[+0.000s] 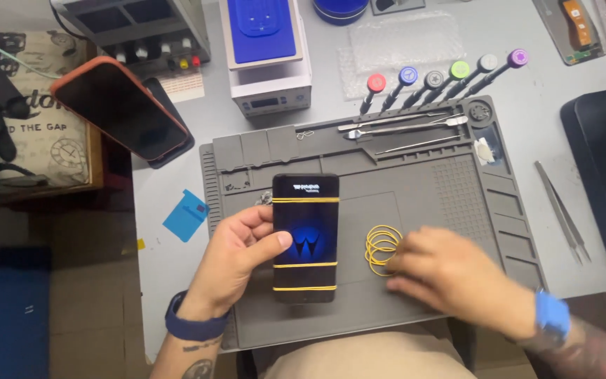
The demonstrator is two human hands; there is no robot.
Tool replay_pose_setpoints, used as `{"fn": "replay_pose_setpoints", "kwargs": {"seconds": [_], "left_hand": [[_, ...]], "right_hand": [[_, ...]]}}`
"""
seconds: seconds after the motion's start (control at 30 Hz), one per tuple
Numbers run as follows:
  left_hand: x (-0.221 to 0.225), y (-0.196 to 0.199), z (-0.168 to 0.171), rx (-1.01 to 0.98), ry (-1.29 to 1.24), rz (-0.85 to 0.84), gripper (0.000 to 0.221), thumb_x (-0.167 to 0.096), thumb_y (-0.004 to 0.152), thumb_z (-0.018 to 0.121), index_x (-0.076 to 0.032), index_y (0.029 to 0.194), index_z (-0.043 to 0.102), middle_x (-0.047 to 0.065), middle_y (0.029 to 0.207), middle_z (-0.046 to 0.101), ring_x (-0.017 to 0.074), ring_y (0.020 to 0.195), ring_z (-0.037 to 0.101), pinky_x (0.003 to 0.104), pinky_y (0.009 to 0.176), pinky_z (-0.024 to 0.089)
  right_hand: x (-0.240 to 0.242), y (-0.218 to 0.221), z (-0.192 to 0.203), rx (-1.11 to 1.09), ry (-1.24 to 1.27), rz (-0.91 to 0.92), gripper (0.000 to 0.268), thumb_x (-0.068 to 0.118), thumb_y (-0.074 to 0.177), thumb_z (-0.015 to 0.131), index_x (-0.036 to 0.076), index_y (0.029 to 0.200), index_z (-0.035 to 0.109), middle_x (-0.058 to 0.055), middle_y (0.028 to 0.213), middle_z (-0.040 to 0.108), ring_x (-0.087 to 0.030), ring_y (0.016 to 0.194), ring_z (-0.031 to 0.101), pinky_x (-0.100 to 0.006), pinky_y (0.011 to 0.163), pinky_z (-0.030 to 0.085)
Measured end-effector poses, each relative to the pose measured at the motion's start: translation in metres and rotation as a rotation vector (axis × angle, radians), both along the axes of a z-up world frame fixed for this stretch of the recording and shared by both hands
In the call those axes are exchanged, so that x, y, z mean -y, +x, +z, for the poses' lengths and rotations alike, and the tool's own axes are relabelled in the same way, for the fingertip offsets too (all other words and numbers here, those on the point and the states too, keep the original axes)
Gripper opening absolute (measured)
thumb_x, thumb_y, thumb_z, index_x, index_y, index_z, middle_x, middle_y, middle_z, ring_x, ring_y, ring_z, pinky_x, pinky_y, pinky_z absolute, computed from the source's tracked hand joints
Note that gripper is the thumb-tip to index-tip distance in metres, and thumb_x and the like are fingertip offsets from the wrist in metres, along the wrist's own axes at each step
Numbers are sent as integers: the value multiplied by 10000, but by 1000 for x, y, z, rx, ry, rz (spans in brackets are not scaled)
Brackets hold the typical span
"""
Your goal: The person secures a smartphone with multiple yellow rubber bands, wrapping them around the device in a crisscross pattern to hold the screen and back together. The person then places the secured phone on the workbench and picks up a flexible ribbon cable component.
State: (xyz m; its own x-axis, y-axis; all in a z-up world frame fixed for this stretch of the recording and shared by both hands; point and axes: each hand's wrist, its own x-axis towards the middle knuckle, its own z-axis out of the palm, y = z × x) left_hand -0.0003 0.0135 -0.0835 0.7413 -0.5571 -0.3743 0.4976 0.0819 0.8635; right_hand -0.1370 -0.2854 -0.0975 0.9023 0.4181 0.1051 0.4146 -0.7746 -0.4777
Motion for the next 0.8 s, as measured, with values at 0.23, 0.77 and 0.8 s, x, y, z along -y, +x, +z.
{"fn": "replay_pose_setpoints", "kwargs": {"seconds": [0.23, 0.77, 0.8], "left_hand": [[16, -9, -8, -30, -79, 41, 385, -47, 858, 722, 43, 1231, 703, 147, 994, 797, 185, 854, 749, 317, 813, 630], [22, -19, -2, -13, -72, 119, 441, -69, 885, 693, 30, 1313, 649, 150, 1107, 791, 204, 933, 751, 343, 873, 636], [21, -19, -2, -9, -70, 117, 435, -66, 886, 690, 33, 1308, 649, 148, 1095, 794, 196, 915, 749, 327, 858, 628]], "right_hand": [[-17, -15, -28, 254, -204, -44, 158, 226, 1015, 614, 115, 906, 589, -39, 821, 569, -262, 698, 499, -393, 608, 388], [-17, -13, -19, 197, -108, -32, 86, 168, 958, 640, 105, 952, 581, -52, 896, 585, -262, 762, 528, -377, 709, 441], [-15, -14, -18, 118, 30, -70, 84, 170, 972, 613, 91, 987, 591, -69, 992, 636, -272, 837, 558, -385, 776, 451]]}}
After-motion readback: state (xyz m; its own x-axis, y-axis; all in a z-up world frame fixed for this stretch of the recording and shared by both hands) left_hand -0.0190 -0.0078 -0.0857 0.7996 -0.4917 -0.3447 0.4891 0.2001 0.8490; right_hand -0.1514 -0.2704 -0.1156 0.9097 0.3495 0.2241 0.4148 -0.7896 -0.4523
